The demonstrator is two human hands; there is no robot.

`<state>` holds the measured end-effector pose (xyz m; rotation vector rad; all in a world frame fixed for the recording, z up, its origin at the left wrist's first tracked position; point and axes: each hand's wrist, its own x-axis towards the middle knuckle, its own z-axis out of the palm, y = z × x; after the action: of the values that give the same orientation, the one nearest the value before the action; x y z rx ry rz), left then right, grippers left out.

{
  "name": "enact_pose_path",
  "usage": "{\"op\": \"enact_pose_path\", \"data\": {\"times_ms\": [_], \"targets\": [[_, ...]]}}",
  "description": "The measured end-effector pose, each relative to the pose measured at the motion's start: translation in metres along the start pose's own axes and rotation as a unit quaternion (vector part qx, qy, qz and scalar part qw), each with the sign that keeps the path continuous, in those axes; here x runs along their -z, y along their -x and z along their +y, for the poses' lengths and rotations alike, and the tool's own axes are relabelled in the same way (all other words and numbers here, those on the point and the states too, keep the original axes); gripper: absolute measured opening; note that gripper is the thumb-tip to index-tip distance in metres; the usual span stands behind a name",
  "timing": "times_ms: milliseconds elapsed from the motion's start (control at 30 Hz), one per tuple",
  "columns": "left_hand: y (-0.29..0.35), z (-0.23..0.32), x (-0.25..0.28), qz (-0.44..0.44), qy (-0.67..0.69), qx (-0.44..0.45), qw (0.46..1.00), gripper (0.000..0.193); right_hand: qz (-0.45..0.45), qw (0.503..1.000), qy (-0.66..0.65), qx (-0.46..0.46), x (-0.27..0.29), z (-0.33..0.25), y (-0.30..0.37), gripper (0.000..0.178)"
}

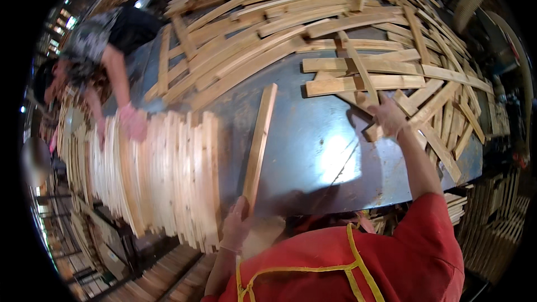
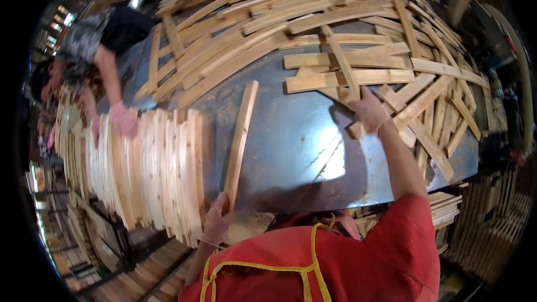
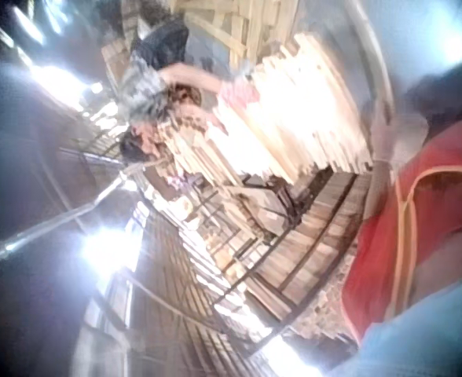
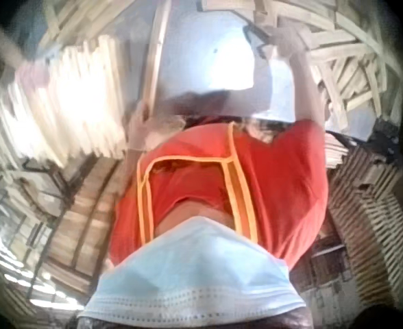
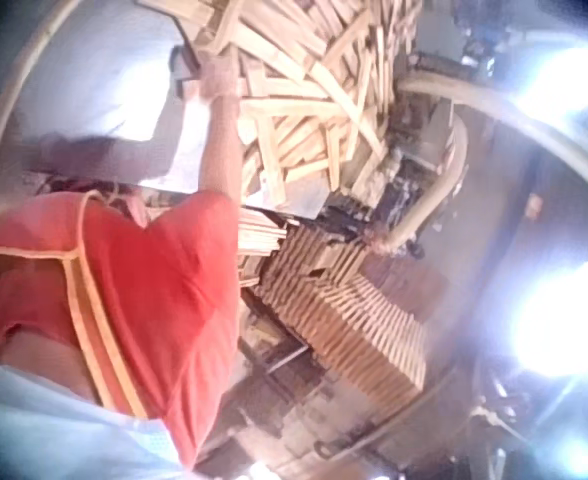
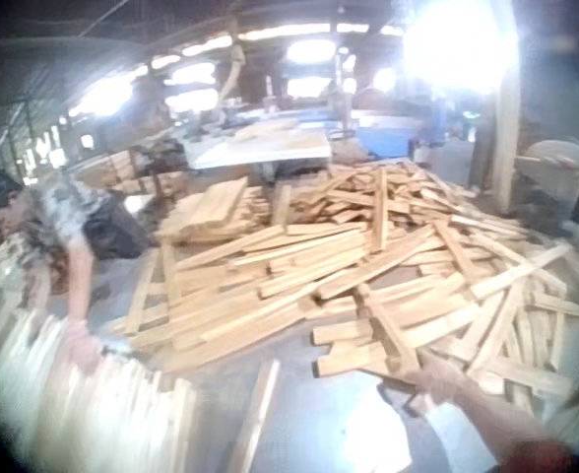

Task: The person picks up thin wooden planks from a large pile on a metal table and stacks them neatly in a growing pile. The person handles the planks one by one or in small groups, aligning them carefully.

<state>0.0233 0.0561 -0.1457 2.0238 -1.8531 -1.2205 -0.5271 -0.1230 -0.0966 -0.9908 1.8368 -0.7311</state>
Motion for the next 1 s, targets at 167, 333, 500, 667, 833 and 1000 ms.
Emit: {"op": "enact_pose_path", "data": {"times_ms": [167,333,500,667,833,1000], "targets": [[0.023,0.007,-0.01,-0.161,0.348,0.016,0.923,0.063,-0.087,0.979,-0.153,-0.1,-0.188,0.073,0.118,0.063],[0.035,-0.027,-0.046,-0.187,0.508,0.05,0.84,0.063,-0.414,0.906,0.074,-0.051,-0.28,0.0,0.221,0.059],[0.058,-0.056,-0.041,-0.184,0.534,0.044,0.824,0.064,-0.39,0.918,0.031,-0.062,-0.31,-0.021,0.166,0.082],[0.053,-0.045,-0.018,0.068,-0.068,-0.083,0.992,0.079,-0.264,0.954,0.12,0.083,-0.366,-0.028,0.148,0.078],[0.023,-0.042,0.006,0.258,-0.278,-0.085,0.921,0.086,-0.446,0.83,0.281,0.182,-0.407,-0.065,0.153,0.074],[-0.005,-0.063,0.015,0.295,-0.343,-0.052,0.89,0.075,-0.344,0.88,0.173,0.278,-0.295,-0.08,0.071,0.058]]}}
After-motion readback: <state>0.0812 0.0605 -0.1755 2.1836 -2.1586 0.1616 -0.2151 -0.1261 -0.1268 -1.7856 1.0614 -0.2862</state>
